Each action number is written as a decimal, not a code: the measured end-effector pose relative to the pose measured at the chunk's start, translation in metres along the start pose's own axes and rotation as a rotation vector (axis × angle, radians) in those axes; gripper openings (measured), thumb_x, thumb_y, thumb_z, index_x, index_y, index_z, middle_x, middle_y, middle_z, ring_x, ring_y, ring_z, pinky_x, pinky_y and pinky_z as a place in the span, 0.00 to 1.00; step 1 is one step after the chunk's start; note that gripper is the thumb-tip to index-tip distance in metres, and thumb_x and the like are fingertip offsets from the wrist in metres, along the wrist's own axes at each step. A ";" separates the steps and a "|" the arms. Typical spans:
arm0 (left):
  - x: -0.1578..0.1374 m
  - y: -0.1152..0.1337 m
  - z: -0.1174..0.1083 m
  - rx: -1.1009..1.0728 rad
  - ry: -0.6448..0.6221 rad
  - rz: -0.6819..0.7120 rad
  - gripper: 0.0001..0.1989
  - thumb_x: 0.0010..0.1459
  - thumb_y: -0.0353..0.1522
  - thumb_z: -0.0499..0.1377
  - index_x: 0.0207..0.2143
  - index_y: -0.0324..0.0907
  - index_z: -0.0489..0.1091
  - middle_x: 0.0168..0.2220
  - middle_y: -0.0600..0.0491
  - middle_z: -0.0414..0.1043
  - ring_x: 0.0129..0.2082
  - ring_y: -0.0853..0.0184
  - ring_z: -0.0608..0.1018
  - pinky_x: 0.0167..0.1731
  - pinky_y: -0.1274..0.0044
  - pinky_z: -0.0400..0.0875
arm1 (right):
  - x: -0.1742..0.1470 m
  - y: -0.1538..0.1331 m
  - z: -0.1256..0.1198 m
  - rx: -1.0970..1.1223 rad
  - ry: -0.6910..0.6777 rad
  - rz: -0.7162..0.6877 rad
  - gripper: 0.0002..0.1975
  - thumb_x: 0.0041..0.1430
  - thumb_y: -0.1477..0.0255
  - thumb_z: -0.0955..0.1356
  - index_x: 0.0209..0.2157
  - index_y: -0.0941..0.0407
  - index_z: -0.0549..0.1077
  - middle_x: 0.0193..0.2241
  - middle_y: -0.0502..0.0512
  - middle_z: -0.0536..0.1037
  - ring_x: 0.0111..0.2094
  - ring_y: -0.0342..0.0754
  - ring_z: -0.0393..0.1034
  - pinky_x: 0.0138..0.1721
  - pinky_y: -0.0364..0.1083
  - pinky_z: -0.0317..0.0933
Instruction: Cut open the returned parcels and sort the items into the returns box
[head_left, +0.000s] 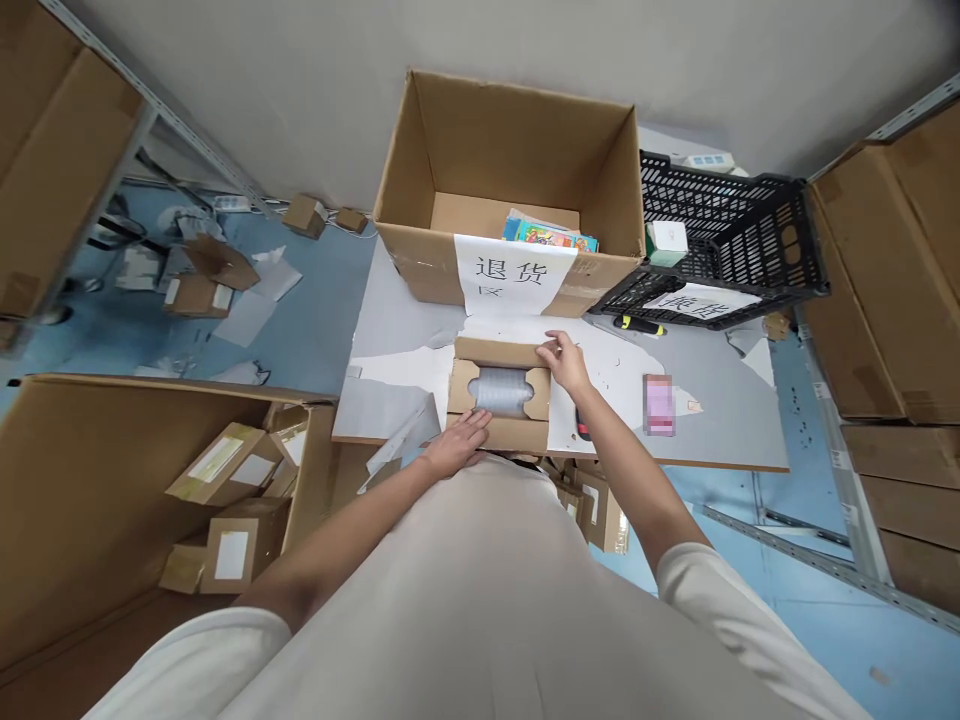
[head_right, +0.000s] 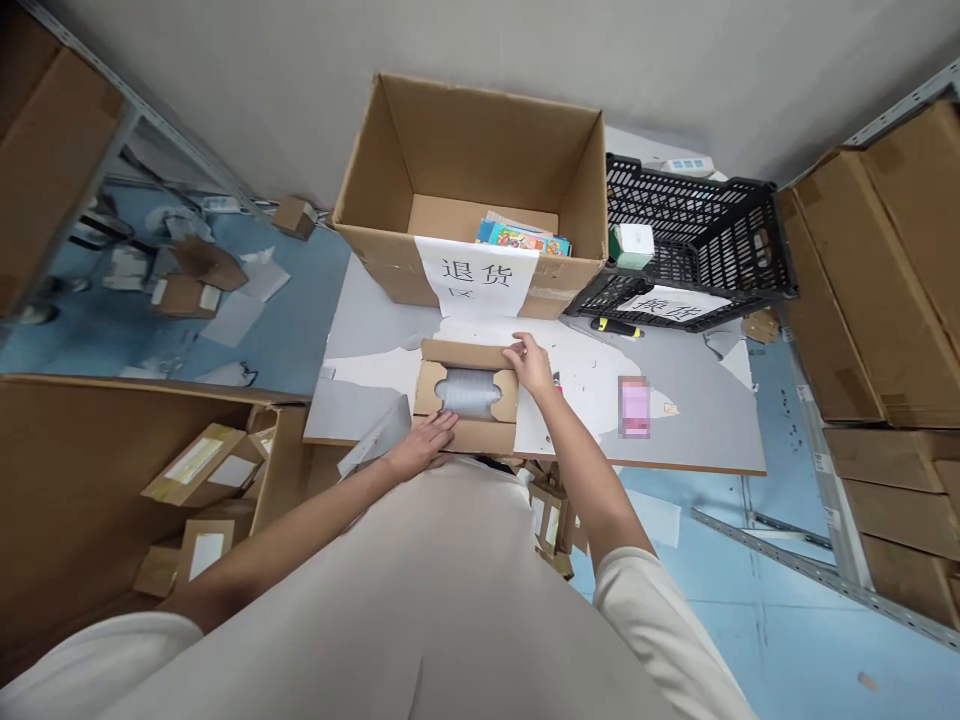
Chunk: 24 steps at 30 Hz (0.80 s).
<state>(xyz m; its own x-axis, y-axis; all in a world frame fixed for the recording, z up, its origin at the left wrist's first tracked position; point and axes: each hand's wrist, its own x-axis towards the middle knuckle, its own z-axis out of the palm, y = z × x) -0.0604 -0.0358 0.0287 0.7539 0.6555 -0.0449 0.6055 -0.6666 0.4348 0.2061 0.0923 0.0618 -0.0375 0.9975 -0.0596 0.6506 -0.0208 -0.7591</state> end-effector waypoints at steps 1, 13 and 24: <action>0.000 -0.001 -0.003 0.002 -0.010 0.017 0.15 0.60 0.36 0.53 0.47 0.39 0.66 0.61 0.41 0.61 0.63 0.58 0.60 0.60 0.61 0.57 | 0.007 0.001 0.003 -0.040 0.063 0.037 0.22 0.57 0.63 0.66 0.52 0.57 0.67 0.42 0.60 0.75 0.41 0.52 0.69 0.47 0.53 0.62; 0.053 0.017 -0.074 0.095 -0.122 -0.037 0.12 0.60 0.32 0.50 0.37 0.37 0.73 0.36 0.44 0.77 0.39 0.61 0.77 0.56 0.61 0.56 | -0.069 -0.055 0.014 -0.832 -0.479 -0.709 0.13 0.64 0.76 0.58 0.42 0.59 0.72 0.39 0.61 0.76 0.40 0.50 0.67 0.49 0.50 0.52; 0.024 -0.003 -0.083 0.293 -0.070 -0.508 0.52 0.44 0.59 0.56 0.60 0.30 0.60 0.62 0.31 0.54 0.64 0.39 0.49 0.59 0.50 0.24 | -0.097 -0.038 -0.018 -1.015 -0.369 -0.345 0.19 0.63 0.67 0.62 0.53 0.61 0.67 0.56 0.68 0.67 0.58 0.59 0.58 0.60 0.62 0.40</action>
<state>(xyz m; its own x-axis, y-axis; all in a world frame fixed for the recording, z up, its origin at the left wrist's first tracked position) -0.0653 0.0117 0.1007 0.3599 0.9000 -0.2459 0.9328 -0.3520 0.0769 0.1986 -0.0022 0.1078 -0.4460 0.8553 -0.2637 0.8704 0.4831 0.0950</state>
